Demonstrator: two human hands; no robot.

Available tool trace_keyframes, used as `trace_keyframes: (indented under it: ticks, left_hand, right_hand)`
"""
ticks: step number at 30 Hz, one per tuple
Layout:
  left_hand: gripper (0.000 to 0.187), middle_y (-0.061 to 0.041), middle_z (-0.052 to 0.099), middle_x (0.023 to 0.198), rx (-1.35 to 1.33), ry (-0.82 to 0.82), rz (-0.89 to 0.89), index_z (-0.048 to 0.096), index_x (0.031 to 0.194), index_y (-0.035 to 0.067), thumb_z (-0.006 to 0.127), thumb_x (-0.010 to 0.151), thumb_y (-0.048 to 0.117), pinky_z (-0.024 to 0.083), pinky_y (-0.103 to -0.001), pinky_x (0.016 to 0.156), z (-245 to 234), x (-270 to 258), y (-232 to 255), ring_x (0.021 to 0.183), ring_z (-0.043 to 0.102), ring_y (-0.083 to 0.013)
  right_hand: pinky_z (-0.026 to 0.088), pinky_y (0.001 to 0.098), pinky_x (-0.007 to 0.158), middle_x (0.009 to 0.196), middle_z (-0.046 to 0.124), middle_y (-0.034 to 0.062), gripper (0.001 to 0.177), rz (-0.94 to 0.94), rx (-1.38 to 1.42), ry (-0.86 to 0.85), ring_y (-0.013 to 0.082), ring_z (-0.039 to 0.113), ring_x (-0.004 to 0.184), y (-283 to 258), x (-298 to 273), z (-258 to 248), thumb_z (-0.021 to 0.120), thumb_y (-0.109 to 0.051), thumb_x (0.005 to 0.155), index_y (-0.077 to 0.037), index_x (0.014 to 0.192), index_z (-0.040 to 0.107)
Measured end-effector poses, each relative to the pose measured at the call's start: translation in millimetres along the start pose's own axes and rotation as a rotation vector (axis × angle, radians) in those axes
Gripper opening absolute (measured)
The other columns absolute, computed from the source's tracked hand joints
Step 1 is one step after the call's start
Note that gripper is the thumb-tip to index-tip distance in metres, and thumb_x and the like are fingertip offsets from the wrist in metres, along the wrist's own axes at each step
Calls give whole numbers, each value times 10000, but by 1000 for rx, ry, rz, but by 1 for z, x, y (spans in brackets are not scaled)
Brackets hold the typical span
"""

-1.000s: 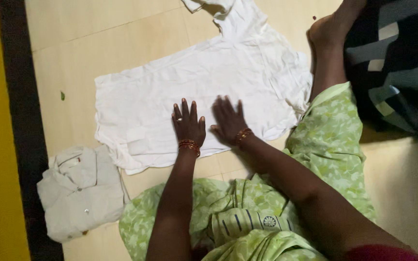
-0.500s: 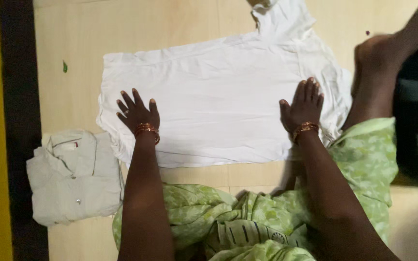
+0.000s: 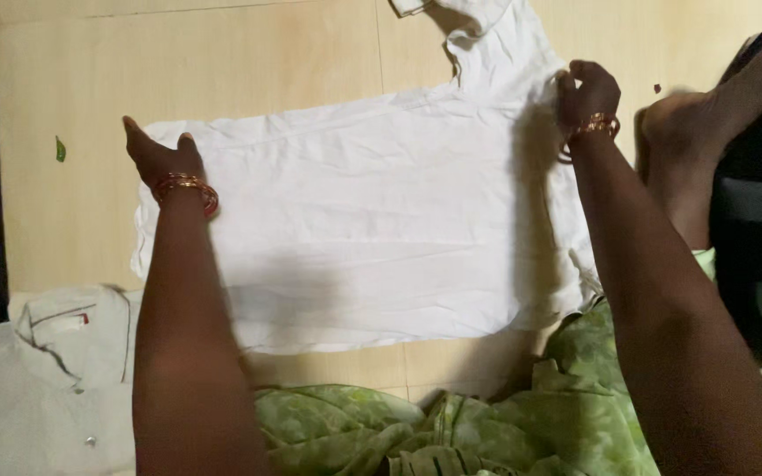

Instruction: The person buttons a white shirt while sitting on the floor, then lays it flat and folds the sleeves and body of the shirt.

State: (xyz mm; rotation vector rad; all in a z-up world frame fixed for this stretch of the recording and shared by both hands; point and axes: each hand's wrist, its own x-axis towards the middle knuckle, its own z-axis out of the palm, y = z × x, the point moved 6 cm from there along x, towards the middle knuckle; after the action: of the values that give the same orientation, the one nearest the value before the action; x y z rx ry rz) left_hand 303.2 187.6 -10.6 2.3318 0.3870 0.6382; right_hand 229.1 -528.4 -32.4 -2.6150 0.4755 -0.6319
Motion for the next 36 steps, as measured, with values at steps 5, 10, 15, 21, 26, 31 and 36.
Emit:
trace_keyframes:
  ticks: [5, 10, 15, 21, 26, 31, 36]
  left_hand:
    - [821, -201, 488, 1439, 56, -142, -305, 432, 1451, 47, 868, 789, 262, 463, -427, 1021, 30, 7, -45, 1297, 513, -364]
    - [562, -107, 616, 1111, -193, -189, -435, 572, 1293, 69, 839, 854, 295, 462, -342, 772, 28, 15, -56, 970, 606, -257]
    - [278, -12, 620, 709, -749, -227, -724, 628, 1034, 105, 795, 896, 279, 398, -245, 375, -52, -1, -19, 500, 628, -141]
    - [347, -4, 595, 671, -722, -434, -484, 577, 904, 42, 750, 1082, 285, 474, -242, 458, -132, -37, -10, 527, 599, -104]
    - [234, -2, 628, 659, -500, -336, -474, 669, 964, 78, 747, 1023, 292, 414, -246, 426, -151, -67, -44, 488, 535, -84]
    - [199, 6, 592, 724, -274, -173, -220, 769, 970, 39, 824, 958, 230, 441, -288, 539, -126, -88, -103, 608, 529, -107]
    - [247, -84, 662, 731, -19, -75, 11, 782, 944, 9, 841, 909, 247, 467, -352, 603, -117, -123, -108, 636, 565, -185]
  right_hand:
    - [577, 439, 813, 1126, 674, 236, 585, 151, 162, -10, 370, 685, 1026, 9, 26, 36, 867, -267, 838, 83, 1225, 602]
    - [622, 341, 661, 849, 729, 95, 226, 578, 341, -418, 214, 747, 752, -20, 3, 7, 752, -203, 927, -2, 1031, 745]
    - [527, 284, 585, 935, 725, 120, 192, 293, 527, -351, 143, 637, 686, -32, -8, -95, 730, -187, 1107, 4, 1107, 708]
    - [613, 281, 743, 1012, 723, 128, 164, 253, 634, -407, 156, 723, 823, -13, -81, -181, 666, -142, 1121, 21, 1133, 674]
    - [632, 316, 759, 934, 722, 156, 208, 345, 621, -457, 191, 733, 795, -14, -154, -193, 667, -145, 1130, 49, 1055, 679]
    - [537, 324, 620, 825, 708, 114, 211, 485, 573, -426, 170, 690, 710, 3, -214, -173, 658, -149, 1095, 45, 1032, 712]
    - [556, 378, 672, 846, 727, 183, 244, 199, 127, -425, 244, 709, 724, 9, -229, -159, 694, -187, 1049, 47, 992, 730]
